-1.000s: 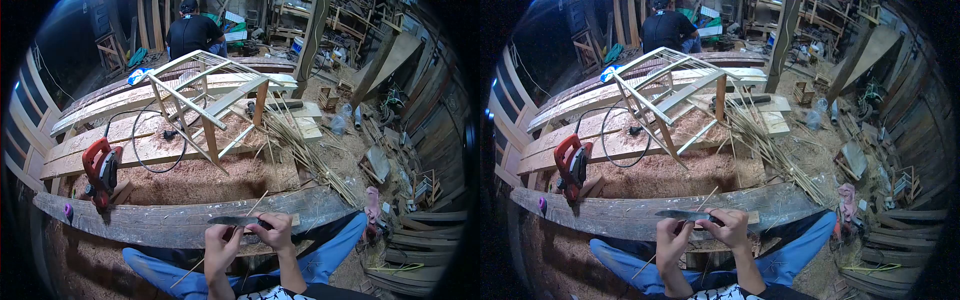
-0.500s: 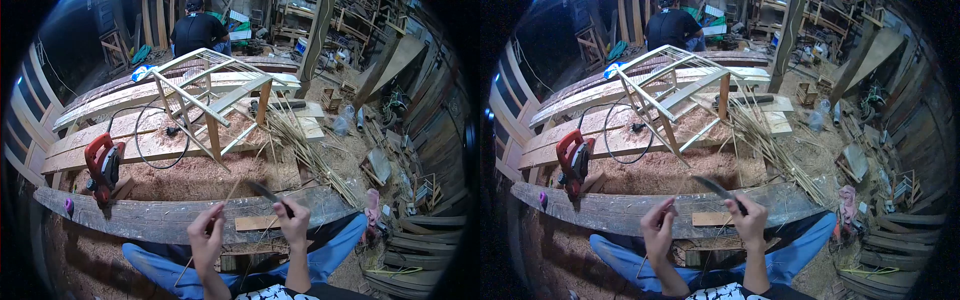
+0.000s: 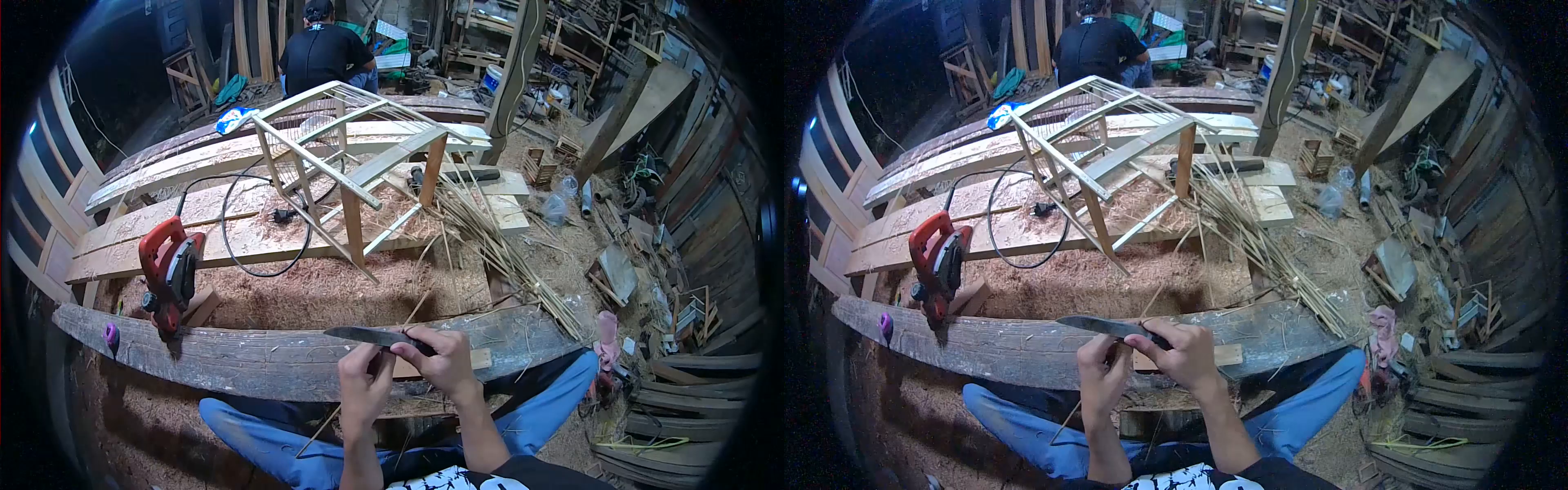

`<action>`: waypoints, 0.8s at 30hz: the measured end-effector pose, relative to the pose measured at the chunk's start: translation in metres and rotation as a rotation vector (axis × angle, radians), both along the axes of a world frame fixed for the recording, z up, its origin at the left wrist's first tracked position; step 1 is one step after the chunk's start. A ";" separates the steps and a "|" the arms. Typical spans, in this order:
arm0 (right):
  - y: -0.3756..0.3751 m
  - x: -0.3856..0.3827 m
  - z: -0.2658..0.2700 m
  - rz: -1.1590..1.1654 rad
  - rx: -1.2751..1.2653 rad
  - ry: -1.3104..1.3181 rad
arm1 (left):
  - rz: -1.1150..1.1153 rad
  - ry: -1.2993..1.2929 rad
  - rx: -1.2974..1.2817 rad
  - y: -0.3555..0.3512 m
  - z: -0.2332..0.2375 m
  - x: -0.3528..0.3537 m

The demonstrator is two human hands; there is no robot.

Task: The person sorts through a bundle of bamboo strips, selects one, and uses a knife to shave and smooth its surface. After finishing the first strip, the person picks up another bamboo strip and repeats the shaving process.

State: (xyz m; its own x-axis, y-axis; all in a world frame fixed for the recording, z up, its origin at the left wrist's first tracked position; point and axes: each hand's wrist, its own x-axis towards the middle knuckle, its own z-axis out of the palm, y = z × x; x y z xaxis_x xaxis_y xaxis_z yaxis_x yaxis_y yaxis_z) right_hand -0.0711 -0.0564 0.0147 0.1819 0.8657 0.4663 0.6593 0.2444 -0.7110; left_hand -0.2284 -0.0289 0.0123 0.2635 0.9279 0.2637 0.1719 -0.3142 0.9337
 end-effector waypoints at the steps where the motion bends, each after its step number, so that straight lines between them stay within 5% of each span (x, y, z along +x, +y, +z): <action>1: 0.001 0.001 0.000 0.002 -0.002 0.002 | 0.002 0.002 -0.002 0.000 -0.002 -0.001; 6: 0.009 0.011 -0.011 -0.073 0.227 -0.060 | 0.006 -0.059 -0.200 -0.002 0.006 -0.003; 10: 0.005 0.088 -0.008 -0.573 0.097 -0.095 | 0.185 -0.204 -0.202 -0.008 0.028 -0.043; 13: -0.008 0.090 0.016 -0.610 0.123 -0.057 | 0.191 -0.164 -0.099 -0.005 0.027 -0.050; 19: -0.011 0.024 0.020 -0.170 0.092 0.012 | 0.085 -0.016 -0.018 0.002 0.033 -0.011; 24: -0.012 -0.006 -0.002 -0.042 0.049 0.107 | 0.007 0.009 -0.067 -0.008 0.020 -0.005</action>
State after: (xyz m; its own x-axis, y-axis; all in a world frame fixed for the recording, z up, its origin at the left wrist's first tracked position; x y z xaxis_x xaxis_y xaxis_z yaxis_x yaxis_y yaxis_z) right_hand -0.0776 -0.0684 0.0122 0.2688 0.8330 0.4836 0.5911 0.2538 -0.7656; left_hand -0.2338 -0.0365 0.0328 0.2586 0.9454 0.1984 0.1822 -0.2494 0.9511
